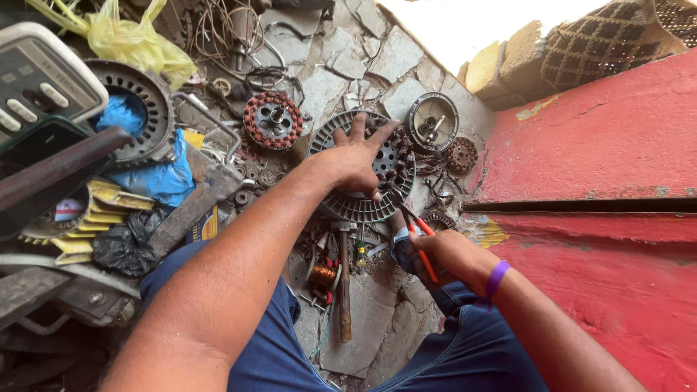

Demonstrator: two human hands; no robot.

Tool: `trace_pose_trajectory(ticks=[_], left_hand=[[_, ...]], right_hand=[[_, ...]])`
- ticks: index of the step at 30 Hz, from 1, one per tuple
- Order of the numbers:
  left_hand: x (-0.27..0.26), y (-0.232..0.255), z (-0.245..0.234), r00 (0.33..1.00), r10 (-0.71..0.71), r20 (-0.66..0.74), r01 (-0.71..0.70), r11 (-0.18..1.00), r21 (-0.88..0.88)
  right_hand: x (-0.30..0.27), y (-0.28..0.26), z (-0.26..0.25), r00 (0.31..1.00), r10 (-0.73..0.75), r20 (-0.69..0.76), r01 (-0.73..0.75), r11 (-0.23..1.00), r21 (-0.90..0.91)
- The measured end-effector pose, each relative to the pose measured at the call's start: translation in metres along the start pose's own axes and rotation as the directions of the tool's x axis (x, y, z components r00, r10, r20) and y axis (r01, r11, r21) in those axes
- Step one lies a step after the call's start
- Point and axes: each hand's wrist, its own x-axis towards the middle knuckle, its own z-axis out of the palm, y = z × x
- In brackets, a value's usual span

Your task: The person sits on the floor and uses pliers to pull and remove copper wire coils from a motor stator. They repeatedly grip the wire with the pliers and pull it out of the stator slots, discarding the removed wire onto the floor.

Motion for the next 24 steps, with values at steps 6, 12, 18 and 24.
trace_pose_trajectory(ticks=[6, 12, 18, 24], left_hand=[[0.002, 0.001, 0.000, 1.000, -0.014, -0.001, 0.014, 1.000, -0.010], [0.001, 0.000, 0.001, 1.000, -0.003, -0.009, 0.003, 1.000, 0.001], [0.014, -0.008, 0.010, 1.000, 0.018, 0.000, -0.018, 1.000, -0.009], [0.044, -0.011, 0.023, 0.991, 0.123, -0.046, -0.123, 0.992, 0.001]], right_hand=[[-0.005, -0.014, 0.007, 0.998, 0.064, 0.029, -0.067, 0.991, 0.113], [-0.008, -0.034, -0.002, 0.994, 0.091, 0.054, -0.096, 0.991, 0.095], [0.019, 0.003, 0.009, 0.998, -0.065, -0.005, 0.065, 0.985, 0.161], [0.098, 0.065, 0.018, 0.940, -0.315, -0.131, 0.340, 0.891, 0.301]])
